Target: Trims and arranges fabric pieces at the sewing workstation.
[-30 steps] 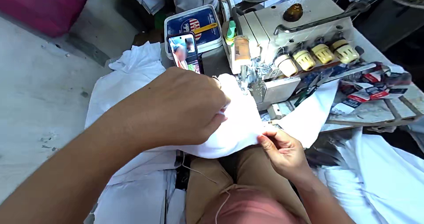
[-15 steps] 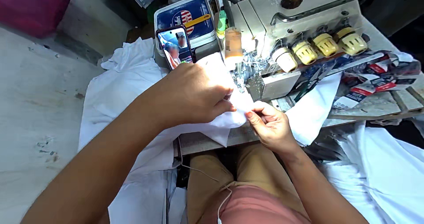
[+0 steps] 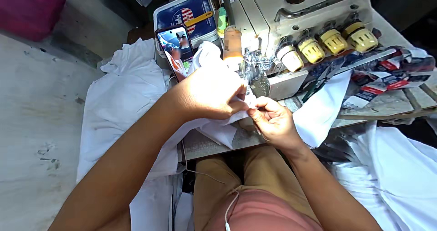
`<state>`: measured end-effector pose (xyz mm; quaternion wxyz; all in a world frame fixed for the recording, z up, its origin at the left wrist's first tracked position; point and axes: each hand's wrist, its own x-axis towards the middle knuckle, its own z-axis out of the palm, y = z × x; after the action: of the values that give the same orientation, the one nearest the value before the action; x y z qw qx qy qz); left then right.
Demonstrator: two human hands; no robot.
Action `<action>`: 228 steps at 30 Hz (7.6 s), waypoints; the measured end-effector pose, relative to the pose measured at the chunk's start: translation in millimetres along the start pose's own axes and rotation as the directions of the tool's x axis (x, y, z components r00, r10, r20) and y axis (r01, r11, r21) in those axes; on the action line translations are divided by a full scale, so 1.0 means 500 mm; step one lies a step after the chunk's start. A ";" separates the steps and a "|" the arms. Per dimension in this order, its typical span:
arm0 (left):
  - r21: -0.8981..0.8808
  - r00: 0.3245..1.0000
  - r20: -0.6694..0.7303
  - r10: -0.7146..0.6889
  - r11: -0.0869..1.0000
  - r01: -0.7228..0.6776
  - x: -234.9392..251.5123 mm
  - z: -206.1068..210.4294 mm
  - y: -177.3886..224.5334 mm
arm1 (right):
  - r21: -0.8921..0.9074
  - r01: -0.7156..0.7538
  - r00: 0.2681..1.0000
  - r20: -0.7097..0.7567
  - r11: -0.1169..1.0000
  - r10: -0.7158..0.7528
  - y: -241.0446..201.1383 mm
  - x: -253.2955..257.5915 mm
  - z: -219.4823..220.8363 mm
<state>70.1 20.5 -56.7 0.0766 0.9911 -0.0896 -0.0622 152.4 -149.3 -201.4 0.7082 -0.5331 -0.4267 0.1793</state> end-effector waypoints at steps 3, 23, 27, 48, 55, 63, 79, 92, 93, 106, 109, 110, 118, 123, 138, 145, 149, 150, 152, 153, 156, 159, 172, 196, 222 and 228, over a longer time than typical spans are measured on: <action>-0.023 0.998 -0.042 -0.041 0.999 0.040 -0.005 -0.004 -0.020 | 0.014 -0.053 0.998 0.016 0.999 0.052 0.000 0.011 -0.002; -0.085 0.967 -0.255 0.022 0.995 -0.045 -0.055 0.110 -0.046 | -0.040 0.131 0.990 -0.041 0.991 -0.133 0.030 -0.012 -0.008; -0.068 0.934 -0.337 -0.121 0.992 0.104 -0.070 0.145 -0.035 | -0.097 0.186 0.980 -0.058 0.978 -0.192 0.031 -0.017 -0.012; -0.242 0.416 -0.702 -0.578 0.743 0.624 -0.058 0.363 0.196 | -0.497 -0.473 0.773 -0.630 0.727 0.073 -0.019 0.020 -0.128; -0.287 0.395 -0.707 -0.587 0.749 0.598 -0.057 0.365 0.194 | -0.475 -0.206 0.956 -0.284 0.855 0.072 -0.076 -0.055 -0.085; -0.318 0.397 -0.718 -0.572 0.776 0.544 -0.065 0.370 0.186 | -0.953 0.189 0.982 0.183 0.236 -0.050 -0.094 -0.009 -0.004; -0.475 0.264 -0.795 -0.546 0.832 0.288 -0.095 0.364 0.160 | -0.671 -0.048 0.996 0.023 0.740 0.086 -0.084 0.019 -0.002; 0.147 0.811 -0.542 -0.220 0.925 0.349 -0.292 0.184 0.057 | -0.399 -0.059 0.985 -0.172 0.915 -0.012 -0.024 -0.012 0.036; 0.141 0.839 -0.495 -0.227 0.931 0.336 -0.311 0.166 0.048 | -0.386 -0.059 0.983 -0.181 0.920 -0.013 -0.024 -0.012 0.035; -0.183 0.955 -0.242 0.170 0.959 -0.217 -0.104 0.078 -0.011 | -0.384 0.254 0.961 -0.008 0.888 -0.278 -0.015 -0.017 0.052; -0.077 0.941 -0.291 0.175 0.976 -0.205 -0.106 0.081 -0.028 | -0.388 0.371 0.928 0.183 0.844 -0.324 -0.027 -0.022 0.037; -0.029 0.932 -0.326 0.161 0.983 -0.180 -0.116 0.079 -0.029 | -0.408 0.410 0.907 0.274 0.816 -0.319 -0.030 -0.022 0.032; 0.199 0.823 -0.551 0.138 0.980 -0.031 -0.204 0.136 -0.033 | -0.586 0.582 0.808 0.492 0.563 -0.324 -0.046 -0.017 -0.022; 0.227 0.750 -0.647 0.137 0.974 0.017 -0.209 0.177 -0.039 | -0.510 0.555 0.823 0.448 0.657 -0.348 -0.028 -0.027 -0.027; 0.166 0.781 -0.622 0.050 0.984 0.069 -0.198 0.175 -0.042 | -0.373 0.459 0.872 0.363 0.806 -0.328 -0.003 -0.030 -0.021; 0.076 0.816 -0.577 -0.033 0.993 0.093 -0.192 0.170 -0.039 | -0.388 0.451 0.880 0.345 0.804 -0.327 0.001 -0.033 -0.012; -0.149 0.870 -0.462 -0.173 0.982 0.116 -0.191 0.159 -0.048 | -0.330 0.404 0.907 0.266 0.853 -0.327 -0.003 -0.032 0.000; -0.243 0.878 -0.434 -0.202 0.965 0.102 -0.190 0.156 -0.055 | -0.319 0.387 0.917 0.237 0.865 -0.322 -0.006 -0.032 0.004; -0.435 0.898 -0.367 -0.241 0.898 0.064 -0.189 0.147 -0.070 | -0.321 0.361 0.930 0.193 0.875 -0.313 -0.010 -0.029 0.012; -0.511 0.908 -0.330 -0.258 0.858 0.059 -0.190 0.145 -0.078 | -0.343 0.358 0.933 0.177 0.869 -0.314 -0.009 -0.028 0.015; -0.674 0.922 -0.207 -0.327 0.731 0.107 -0.193 0.150 -0.096 | -0.421 0.355 0.935 0.166 0.835 -0.314 0.000 -0.023 0.021; -0.580 0.897 -0.119 -0.426 0.763 0.286 -0.191 0.161 -0.092 | -0.486 0.365 0.931 0.197 0.794 -0.307 0.004 -0.019 0.022; -0.162 0.855 -0.504 -0.125 0.986 0.049 -0.134 0.161 0.040 | -0.368 0.406 0.908 0.270 0.837 -0.322 -0.056 0.009 0.032; -0.522 0.711 -0.613 -0.345 0.852 -0.036 -0.016 -0.031 -0.085 | -0.450 0.326 0.921 -0.047 0.831 -0.387 0.037 -0.002 0.002; -0.097 0.744 -0.668 0.033 0.987 -0.131 -0.151 0.113 0.084 | -0.287 0.508 0.851 0.316 0.812 -0.420 -0.087 -0.020 -0.005; -0.440 0.885 -0.448 0.128 0.830 -0.343 -0.263 0.040 0.058 | 0.046 0.120 0.903 0.411 0.992 -0.128 -0.155 -0.081 -0.017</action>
<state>-65.9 14.1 -57.2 0.3582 0.9075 -0.1767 0.1304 120.6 -211.5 -148.2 0.6172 -0.4481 -0.5979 0.2466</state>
